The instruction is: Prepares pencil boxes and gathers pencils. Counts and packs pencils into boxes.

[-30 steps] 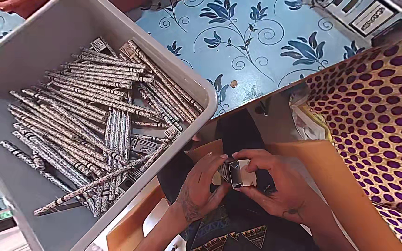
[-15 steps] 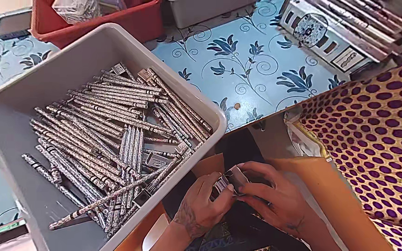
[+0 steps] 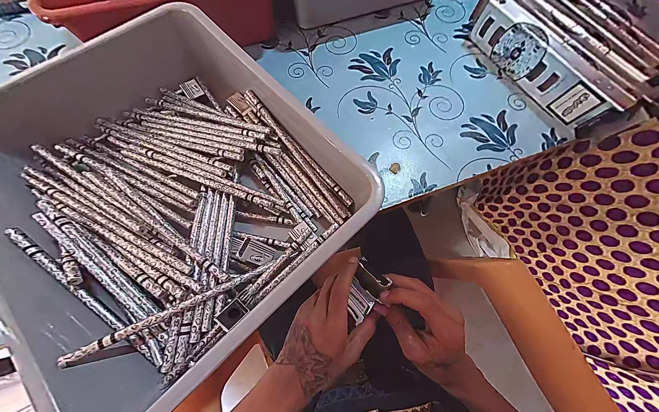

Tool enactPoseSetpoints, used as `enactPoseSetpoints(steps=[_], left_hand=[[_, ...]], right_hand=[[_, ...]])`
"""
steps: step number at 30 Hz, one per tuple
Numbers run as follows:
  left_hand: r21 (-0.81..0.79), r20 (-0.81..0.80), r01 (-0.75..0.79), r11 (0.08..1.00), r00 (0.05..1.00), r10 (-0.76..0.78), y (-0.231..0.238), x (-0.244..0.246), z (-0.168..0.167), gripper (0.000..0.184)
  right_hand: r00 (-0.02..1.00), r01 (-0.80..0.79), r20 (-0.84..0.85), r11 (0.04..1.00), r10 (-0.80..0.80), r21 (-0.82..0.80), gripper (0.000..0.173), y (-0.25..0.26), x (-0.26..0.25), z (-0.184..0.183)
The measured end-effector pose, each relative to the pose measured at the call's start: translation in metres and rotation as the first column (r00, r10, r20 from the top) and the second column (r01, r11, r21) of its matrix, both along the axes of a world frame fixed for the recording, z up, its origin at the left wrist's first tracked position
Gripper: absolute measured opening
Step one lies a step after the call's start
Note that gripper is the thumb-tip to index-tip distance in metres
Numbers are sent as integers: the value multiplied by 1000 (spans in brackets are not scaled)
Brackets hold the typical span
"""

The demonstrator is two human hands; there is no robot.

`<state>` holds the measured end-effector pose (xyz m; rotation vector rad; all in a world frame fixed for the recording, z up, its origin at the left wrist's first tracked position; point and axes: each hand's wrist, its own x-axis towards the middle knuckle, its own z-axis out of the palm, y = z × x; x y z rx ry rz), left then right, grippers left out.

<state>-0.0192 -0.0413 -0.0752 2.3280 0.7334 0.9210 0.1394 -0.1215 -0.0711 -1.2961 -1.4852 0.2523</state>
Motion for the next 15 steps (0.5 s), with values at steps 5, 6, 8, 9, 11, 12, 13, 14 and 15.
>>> enactPoseSetpoints(steps=[5,6,8,9,11,12,13,14,15], left_hand=[[-225,94,61,972,995,-41,4,-1,3,70],[-317,140,113,942,988,-71,5,-3,4,73],[-490,265,243,837,956,-122,9,-5,6,79],[-540,316,286,792,941,-125,11,-5,6,82],[-577,345,287,765,934,-90,11,-4,7,82],[-582,337,261,770,939,-64,10,-3,8,80],[-583,321,227,780,947,-36,9,-2,8,77],[-587,299,195,786,954,-14,8,-1,8,74],[-597,276,172,783,961,0,7,-1,8,72]], right_hand=[[999,4,-35,1000,-4,0,11,1,-2,0],[999,2,-47,1000,-2,-2,11,2,-2,0],[998,5,-63,1000,-6,-10,10,2,0,0],[998,9,-66,1000,-10,-9,10,3,0,0],[998,8,-59,1000,-8,-11,10,3,1,0],[998,3,-56,1000,-4,-13,11,4,1,0],[999,-6,-48,1000,5,-21,11,3,0,0],[999,-18,-41,999,16,-31,11,3,0,0],[999,-31,-37,999,29,-45,12,3,-1,0]])
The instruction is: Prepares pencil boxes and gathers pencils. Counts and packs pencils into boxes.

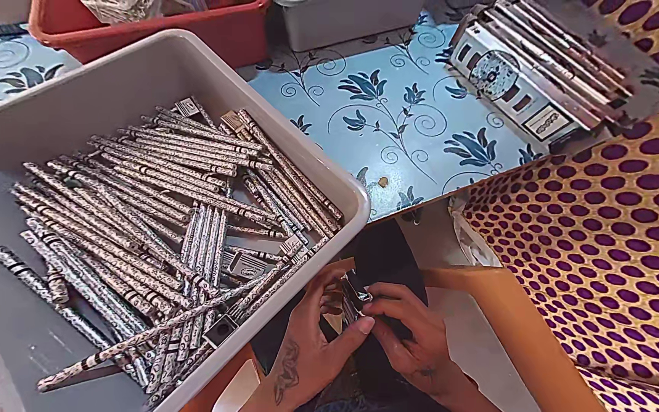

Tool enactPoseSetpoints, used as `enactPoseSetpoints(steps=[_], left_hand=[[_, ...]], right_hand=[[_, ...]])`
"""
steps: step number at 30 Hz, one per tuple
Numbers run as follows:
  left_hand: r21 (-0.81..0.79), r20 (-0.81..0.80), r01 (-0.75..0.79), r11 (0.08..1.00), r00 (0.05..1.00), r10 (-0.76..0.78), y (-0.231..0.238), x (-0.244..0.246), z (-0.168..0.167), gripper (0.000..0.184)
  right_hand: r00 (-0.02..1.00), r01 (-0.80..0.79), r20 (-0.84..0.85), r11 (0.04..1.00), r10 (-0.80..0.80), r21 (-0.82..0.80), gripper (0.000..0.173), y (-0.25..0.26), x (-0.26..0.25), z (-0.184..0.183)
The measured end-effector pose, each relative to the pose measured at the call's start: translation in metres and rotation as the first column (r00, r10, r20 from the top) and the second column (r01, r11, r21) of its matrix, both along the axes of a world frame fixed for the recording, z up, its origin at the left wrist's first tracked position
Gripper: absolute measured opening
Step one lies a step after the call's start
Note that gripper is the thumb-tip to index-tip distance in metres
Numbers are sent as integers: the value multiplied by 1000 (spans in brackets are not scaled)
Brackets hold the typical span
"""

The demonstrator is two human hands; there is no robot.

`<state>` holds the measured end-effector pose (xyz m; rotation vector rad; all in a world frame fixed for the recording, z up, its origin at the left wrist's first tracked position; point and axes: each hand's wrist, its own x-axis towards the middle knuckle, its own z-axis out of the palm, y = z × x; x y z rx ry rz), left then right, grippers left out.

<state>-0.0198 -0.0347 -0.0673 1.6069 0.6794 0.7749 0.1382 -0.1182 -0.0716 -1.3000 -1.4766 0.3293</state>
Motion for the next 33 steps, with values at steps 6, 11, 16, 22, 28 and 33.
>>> enactPoseSetpoints(steps=[6,11,16,22,28,33], left_hand=[[-23,-52,3,1000,999,-5,0,2,-1,61],[42,-64,-52,998,996,54,-3,3,-1,55],[144,-1,-97,985,995,99,-4,2,1,56],[267,65,-201,943,980,190,-7,0,2,55],[436,115,-308,846,951,288,-12,0,-8,50],[481,139,-325,814,945,295,-17,0,-11,50]], right_hand=[[997,-36,-70,995,29,-97,10,-4,3,3],[999,-19,-52,994,14,-103,20,-12,2,7],[991,-28,-135,994,14,-104,25,-17,2,10],[953,-40,-303,996,13,-83,32,-19,-11,8],[965,66,-247,995,-84,-79,37,-19,-24,-4],[997,71,-2,992,-71,104,51,-14,-19,-36]])
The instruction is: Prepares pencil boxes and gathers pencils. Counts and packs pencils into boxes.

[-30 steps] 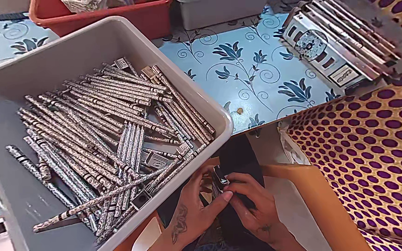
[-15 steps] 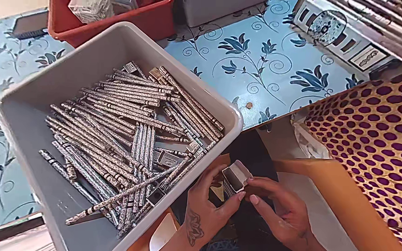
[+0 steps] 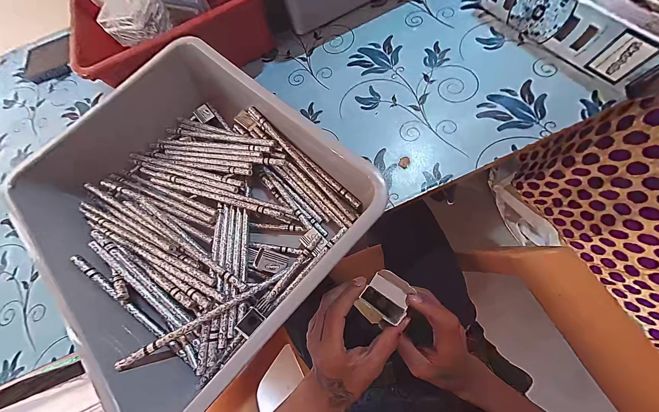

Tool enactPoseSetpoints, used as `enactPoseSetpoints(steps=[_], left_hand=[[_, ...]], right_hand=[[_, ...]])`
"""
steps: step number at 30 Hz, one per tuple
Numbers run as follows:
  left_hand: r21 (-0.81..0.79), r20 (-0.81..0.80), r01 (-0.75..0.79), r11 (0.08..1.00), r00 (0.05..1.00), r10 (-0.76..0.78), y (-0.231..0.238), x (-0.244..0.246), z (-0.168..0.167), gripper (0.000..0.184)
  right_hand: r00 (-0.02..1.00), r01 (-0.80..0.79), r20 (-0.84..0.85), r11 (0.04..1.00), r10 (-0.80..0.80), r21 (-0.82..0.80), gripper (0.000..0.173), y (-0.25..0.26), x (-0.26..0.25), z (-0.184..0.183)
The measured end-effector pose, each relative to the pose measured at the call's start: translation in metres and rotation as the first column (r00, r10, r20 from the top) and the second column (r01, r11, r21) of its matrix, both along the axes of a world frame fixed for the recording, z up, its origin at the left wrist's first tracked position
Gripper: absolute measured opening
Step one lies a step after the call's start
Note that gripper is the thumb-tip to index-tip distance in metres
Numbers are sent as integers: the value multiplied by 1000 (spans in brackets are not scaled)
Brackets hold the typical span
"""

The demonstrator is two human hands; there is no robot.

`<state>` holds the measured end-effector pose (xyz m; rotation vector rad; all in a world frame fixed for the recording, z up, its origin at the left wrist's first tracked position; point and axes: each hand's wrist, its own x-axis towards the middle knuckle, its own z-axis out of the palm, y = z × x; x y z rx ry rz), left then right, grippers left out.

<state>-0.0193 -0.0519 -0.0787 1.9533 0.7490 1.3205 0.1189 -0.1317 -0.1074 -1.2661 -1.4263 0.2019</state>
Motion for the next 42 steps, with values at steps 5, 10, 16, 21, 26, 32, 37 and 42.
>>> enactPoseSetpoints(steps=[5,10,16,21,26,32,37,42], left_hand=[[0,32,56,998,998,-56,-2,1,-5,53],[128,-90,85,988,993,-74,1,-1,-6,50],[120,-216,98,988,974,-71,6,1,-7,46],[149,-244,149,978,964,-109,8,5,-15,44],[130,-269,191,973,951,-151,8,7,-13,46],[126,-290,156,980,950,-114,8,11,-14,47],[144,-303,185,972,943,-135,15,10,-14,47],[284,-255,165,944,963,-91,28,9,-15,39]], right_hand=[[995,30,87,993,-40,112,41,6,3,-12],[992,42,116,991,-58,130,38,7,0,-11],[986,46,158,996,-57,72,36,5,10,-18],[988,66,137,996,-73,57,46,2,14,-22],[981,100,165,994,-106,46,60,-1,11,-19],[985,138,109,990,-135,-20,35,-16,58,15],[953,74,286,992,-99,98,22,42,78,122],[801,-149,591,988,95,44,22,124,23,171]])
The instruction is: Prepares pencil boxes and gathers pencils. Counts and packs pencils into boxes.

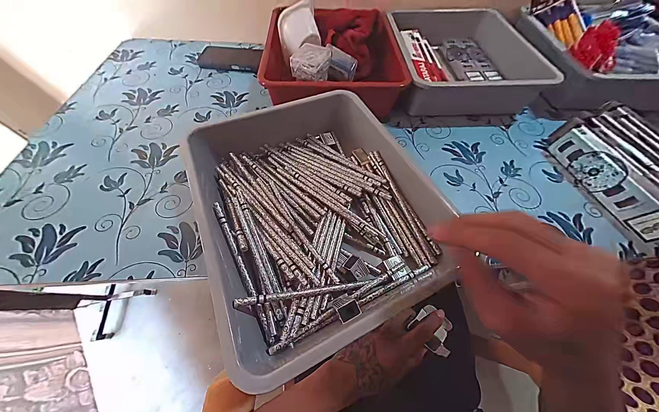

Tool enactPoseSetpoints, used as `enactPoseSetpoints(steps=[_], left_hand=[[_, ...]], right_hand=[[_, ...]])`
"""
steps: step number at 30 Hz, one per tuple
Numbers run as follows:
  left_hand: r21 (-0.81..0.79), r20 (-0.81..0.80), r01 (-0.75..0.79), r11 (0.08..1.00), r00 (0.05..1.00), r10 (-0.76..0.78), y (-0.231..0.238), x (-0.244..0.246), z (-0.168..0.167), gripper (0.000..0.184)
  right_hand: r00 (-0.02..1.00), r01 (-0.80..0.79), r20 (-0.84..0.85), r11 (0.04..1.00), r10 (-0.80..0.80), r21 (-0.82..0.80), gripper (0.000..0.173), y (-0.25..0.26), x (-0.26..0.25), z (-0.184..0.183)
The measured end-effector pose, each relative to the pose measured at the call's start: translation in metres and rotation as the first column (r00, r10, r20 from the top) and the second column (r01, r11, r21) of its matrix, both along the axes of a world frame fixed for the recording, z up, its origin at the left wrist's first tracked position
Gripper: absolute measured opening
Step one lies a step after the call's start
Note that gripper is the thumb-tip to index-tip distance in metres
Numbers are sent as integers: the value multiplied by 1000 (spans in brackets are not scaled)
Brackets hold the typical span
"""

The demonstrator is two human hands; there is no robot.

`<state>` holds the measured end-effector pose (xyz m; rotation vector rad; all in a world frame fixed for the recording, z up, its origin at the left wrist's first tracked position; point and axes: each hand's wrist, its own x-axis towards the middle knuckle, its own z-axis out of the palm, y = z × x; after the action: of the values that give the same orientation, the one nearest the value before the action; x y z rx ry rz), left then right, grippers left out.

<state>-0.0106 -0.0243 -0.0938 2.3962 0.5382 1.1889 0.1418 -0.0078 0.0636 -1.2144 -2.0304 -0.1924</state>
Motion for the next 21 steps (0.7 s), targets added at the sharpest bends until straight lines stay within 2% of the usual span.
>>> enactPoseSetpoints(steps=[3,5,7,9,11,14,16,18,21], left_hand=[[4,-10,-4,1000,1000,4,2,0,-4,40],[13,-18,3,1000,1000,-2,4,1,-9,40],[30,-8,4,1000,1000,-4,4,3,-12,39],[43,0,4,999,1000,-4,4,3,-13,38],[40,-15,16,999,1000,-15,5,2,-14,40],[32,-26,1,999,1000,0,7,0,-12,42],[34,-30,-26,999,999,27,9,-1,-9,42],[33,-32,-43,999,998,45,10,-1,-6,43],[32,-12,-65,997,998,65,12,-3,-2,42]], right_hand=[[954,33,292,939,73,-341,31,41,-23,5],[922,118,374,846,101,-520,30,59,-35,3],[893,218,442,777,86,-591,23,66,-46,5],[890,263,455,795,19,-547,18,64,-48,7],[936,225,339,896,-91,-383,12,57,-40,1],[975,188,158,954,-153,-234,24,43,-20,5],[984,169,89,962,-154,-213,32,34,-11,8],[993,114,2,981,-115,-156,31,26,-5,7],[972,49,-234,997,-32,66,22,-1,6,2]])
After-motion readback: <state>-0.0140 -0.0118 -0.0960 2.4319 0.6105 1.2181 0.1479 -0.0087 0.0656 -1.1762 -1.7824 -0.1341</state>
